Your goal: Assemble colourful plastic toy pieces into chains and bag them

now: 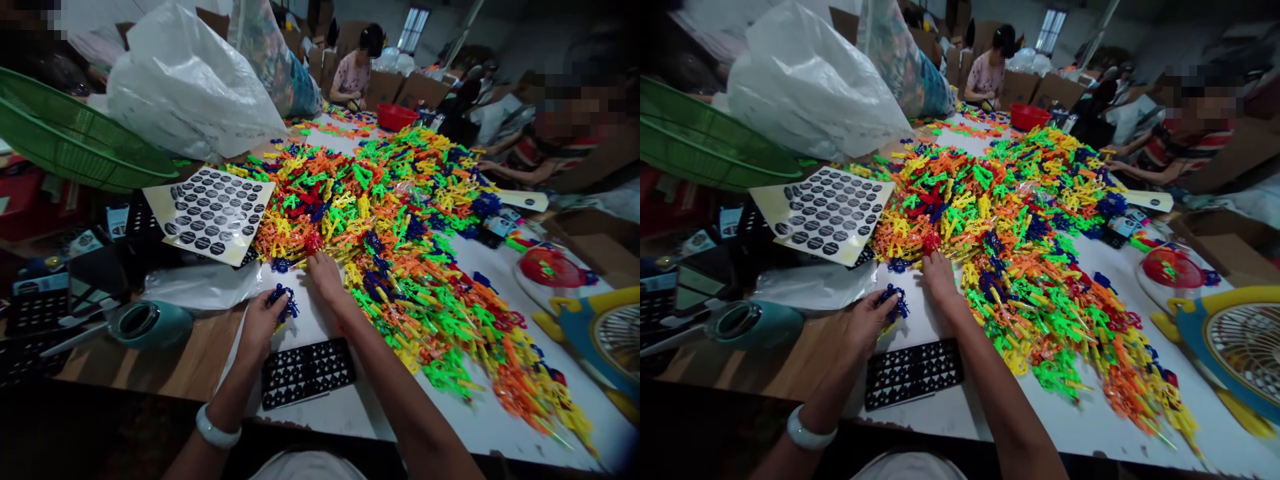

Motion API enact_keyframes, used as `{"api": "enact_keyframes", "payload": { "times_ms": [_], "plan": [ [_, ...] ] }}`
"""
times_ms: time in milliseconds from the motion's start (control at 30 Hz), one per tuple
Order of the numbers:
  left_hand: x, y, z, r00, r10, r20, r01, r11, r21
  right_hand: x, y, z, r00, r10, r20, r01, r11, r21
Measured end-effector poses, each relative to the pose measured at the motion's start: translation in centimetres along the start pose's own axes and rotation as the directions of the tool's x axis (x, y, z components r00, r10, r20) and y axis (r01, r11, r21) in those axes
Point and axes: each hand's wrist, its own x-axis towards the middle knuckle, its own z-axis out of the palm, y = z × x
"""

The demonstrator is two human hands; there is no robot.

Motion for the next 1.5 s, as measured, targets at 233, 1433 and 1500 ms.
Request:
{"api": "enact_keyframes", "payload": {
  "times_ms": [233, 1433, 1500],
  "plan": [
    [-0.5, 0.1, 0.2, 0.998, 0.038, -0.059, -0.044, 0.992, -0.12, -9.1, -3.1, -1.8, 0.958, 0.165, 0.234, -0.286, 0.483, 0.828],
    [-0.3, 0.0, 6.8, 0.927, 0.241, 0.287, -0.324, 0.9, 0.29, -13.4, 3.9, -6.3, 0.717, 0.617, -0.323, -0.272, 0.675, 0.686],
    [0.8, -0.3, 9.1, 0.863, 0.351, 0.363, -0.503, 0.668, 0.548, -13.6, 5.9, -7.6, 0.627, 0.523, -0.577, -0.302, 0.846, 0.44]
  ]
}}
